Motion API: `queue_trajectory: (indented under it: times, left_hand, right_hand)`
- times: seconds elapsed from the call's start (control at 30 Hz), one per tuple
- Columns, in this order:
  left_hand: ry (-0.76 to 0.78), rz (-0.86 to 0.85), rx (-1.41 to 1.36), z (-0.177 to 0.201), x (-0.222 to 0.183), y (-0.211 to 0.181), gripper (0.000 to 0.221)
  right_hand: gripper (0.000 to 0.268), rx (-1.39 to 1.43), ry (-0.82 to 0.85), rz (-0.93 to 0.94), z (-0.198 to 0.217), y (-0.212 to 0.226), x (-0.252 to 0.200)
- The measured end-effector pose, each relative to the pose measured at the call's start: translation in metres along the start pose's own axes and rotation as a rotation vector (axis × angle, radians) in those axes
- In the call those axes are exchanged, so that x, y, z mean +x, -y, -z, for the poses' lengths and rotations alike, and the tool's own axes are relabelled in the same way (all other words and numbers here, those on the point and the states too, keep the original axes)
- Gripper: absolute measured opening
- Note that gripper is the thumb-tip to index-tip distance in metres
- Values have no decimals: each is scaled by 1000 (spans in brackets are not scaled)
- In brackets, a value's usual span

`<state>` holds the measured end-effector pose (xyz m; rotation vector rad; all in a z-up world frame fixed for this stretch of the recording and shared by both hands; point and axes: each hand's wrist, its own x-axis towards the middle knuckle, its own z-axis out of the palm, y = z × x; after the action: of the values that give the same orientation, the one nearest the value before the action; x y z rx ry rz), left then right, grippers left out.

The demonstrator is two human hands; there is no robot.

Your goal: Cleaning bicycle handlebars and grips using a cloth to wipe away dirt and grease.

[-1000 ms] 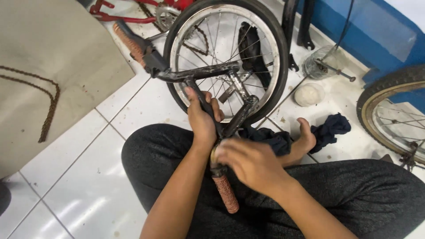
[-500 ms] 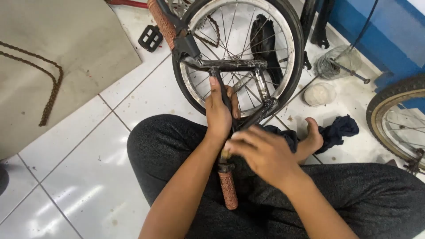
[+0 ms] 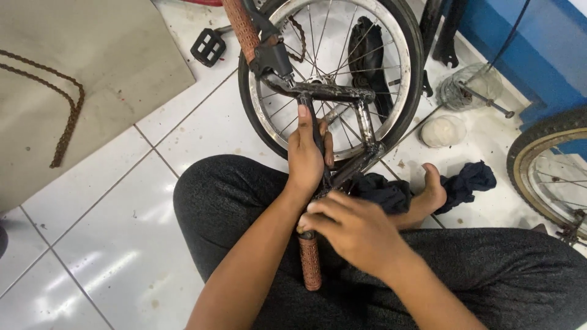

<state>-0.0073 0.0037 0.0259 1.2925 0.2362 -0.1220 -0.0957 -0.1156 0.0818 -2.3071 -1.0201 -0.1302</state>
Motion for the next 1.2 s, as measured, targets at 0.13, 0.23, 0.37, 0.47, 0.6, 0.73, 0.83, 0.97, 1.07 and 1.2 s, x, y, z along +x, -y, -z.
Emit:
queue_trajectory:
  times: [0.13, 0.23, 0.37, 0.47, 0.6, 0.73, 0.83, 0.97, 1.07, 1.2]
  left_hand:
    - [-30, -46, -119, 1, 10, 25, 63]
    - [-34, -59, -116, 1, 6, 22, 63]
    - [-22, -27, -133, 1, 9, 15, 63]
    - [-33, 22, -170, 1, 8, 17, 63]
    - [-78, 7, -147, 3, 8, 12, 62]
    - [-76, 30, -178, 4, 9, 11, 63]
    - [-66, 51, -214, 5, 9, 18, 62]
    - [-75, 26, -182, 4, 12, 12, 62]
    - [-63, 33, -180, 4, 10, 19, 62]
    - [-79, 6, -173, 2, 16, 27, 63]
  right_hand:
    - [6, -155, -65, 72, -13, -29, -8]
    - [11, -297, -163, 15, 3, -28, -6]
    - [11, -117, -72, -1, -5, -15, -7]
    - [15, -177, -176, -20, -17, -36, -16]
    - [16, -216, -316, -92, -33, -50, -21]
    - [14, 90, -249, -67, -13, -11, -1]
    - [17, -47, -192, -90, -6, -26, -5]
    - [10, -2, -217, -132, -11, -21, -4]
    - [12, 118, -165, -97, -27, -21, -11]
    - [15, -118, -263, -167, -8, -34, -4]
